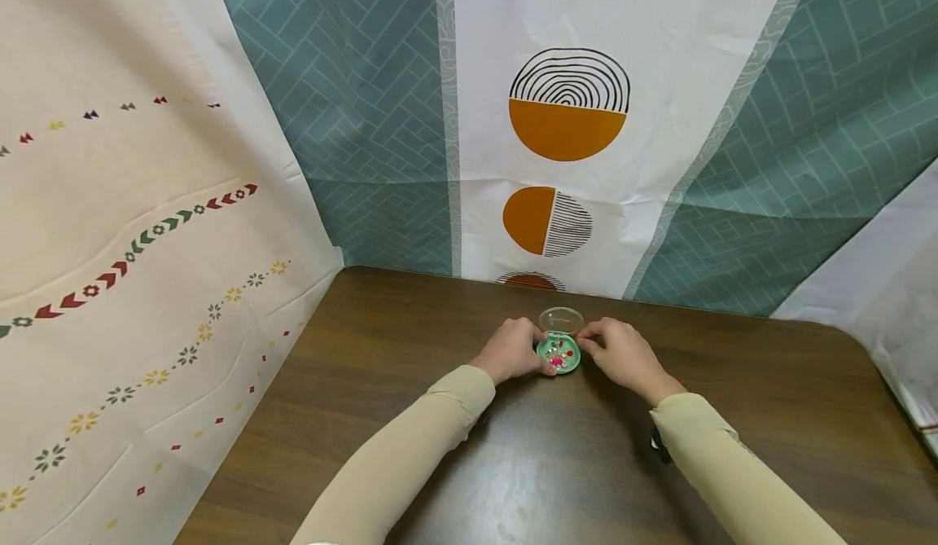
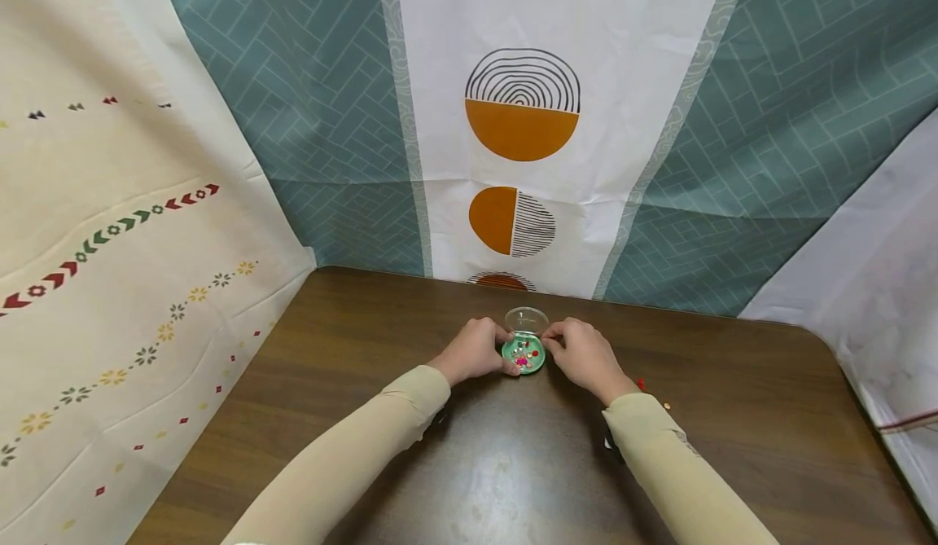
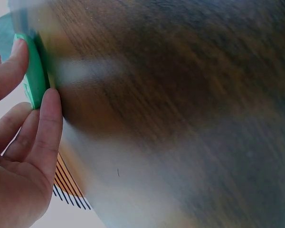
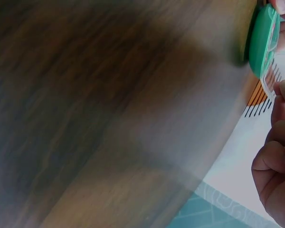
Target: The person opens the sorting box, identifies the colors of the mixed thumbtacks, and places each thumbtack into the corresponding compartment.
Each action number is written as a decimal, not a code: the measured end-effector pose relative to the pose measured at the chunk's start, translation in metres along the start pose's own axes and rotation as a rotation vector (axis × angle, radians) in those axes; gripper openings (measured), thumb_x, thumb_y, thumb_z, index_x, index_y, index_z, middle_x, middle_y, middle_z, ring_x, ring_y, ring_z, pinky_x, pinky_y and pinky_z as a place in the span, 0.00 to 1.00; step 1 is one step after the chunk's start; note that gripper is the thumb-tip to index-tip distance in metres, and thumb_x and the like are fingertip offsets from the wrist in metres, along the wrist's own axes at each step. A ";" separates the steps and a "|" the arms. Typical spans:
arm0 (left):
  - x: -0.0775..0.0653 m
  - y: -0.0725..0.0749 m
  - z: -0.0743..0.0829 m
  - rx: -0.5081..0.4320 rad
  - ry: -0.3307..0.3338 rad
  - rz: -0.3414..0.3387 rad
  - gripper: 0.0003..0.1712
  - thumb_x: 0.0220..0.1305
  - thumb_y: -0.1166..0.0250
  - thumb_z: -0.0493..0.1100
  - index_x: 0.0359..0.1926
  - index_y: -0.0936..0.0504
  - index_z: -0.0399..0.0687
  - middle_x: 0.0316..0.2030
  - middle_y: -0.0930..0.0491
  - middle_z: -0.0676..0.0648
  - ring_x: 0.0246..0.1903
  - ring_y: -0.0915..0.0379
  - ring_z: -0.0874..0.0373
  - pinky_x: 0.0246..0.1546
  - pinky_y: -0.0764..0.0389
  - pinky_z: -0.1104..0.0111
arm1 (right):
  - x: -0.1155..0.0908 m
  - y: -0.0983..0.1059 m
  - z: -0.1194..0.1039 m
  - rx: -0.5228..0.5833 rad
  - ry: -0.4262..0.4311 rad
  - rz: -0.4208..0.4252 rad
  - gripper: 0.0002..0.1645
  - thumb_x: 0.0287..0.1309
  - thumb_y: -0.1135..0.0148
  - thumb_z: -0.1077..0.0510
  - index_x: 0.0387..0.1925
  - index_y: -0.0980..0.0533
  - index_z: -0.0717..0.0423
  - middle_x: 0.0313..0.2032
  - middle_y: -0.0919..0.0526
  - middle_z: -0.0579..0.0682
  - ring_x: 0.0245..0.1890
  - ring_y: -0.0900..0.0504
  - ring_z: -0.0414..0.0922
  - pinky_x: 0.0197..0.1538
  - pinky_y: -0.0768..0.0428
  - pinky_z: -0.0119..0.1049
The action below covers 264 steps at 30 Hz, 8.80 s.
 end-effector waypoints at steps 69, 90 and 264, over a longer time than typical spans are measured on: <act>-0.004 -0.001 0.000 -0.010 0.014 -0.025 0.37 0.36 0.23 0.59 0.50 0.19 0.51 0.45 0.21 0.58 0.40 0.30 0.69 0.41 0.31 0.75 | -0.122 0.058 0.134 -0.193 -0.341 -0.242 0.08 0.55 0.41 0.48 0.27 0.22 0.45 0.31 0.22 0.44 0.27 0.29 0.43 0.28 0.30 0.44; -0.001 -0.004 -0.002 -0.013 0.009 -0.016 0.37 0.36 0.23 0.60 0.50 0.18 0.51 0.45 0.21 0.58 0.39 0.30 0.69 0.41 0.30 0.75 | -0.088 0.067 0.088 0.037 -0.204 -0.061 0.17 0.67 0.52 0.48 0.40 0.24 0.55 0.32 0.24 0.48 0.29 0.31 0.44 0.31 0.32 0.39; -0.002 0.002 0.000 -0.014 0.022 -0.008 0.37 0.35 0.23 0.59 0.50 0.18 0.53 0.44 0.21 0.59 0.39 0.30 0.70 0.39 0.31 0.76 | -0.087 0.045 0.110 -0.126 -0.173 -0.032 0.11 0.53 0.35 0.52 0.40 0.20 0.48 0.31 0.20 0.41 0.31 0.23 0.42 0.30 0.27 0.44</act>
Point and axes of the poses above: each hand's wrist, its own x-axis towards the middle knuckle, its own y-axis out of the back of the hand, z = x × y, the point moved 10 cm from there along x, towards the middle knuckle
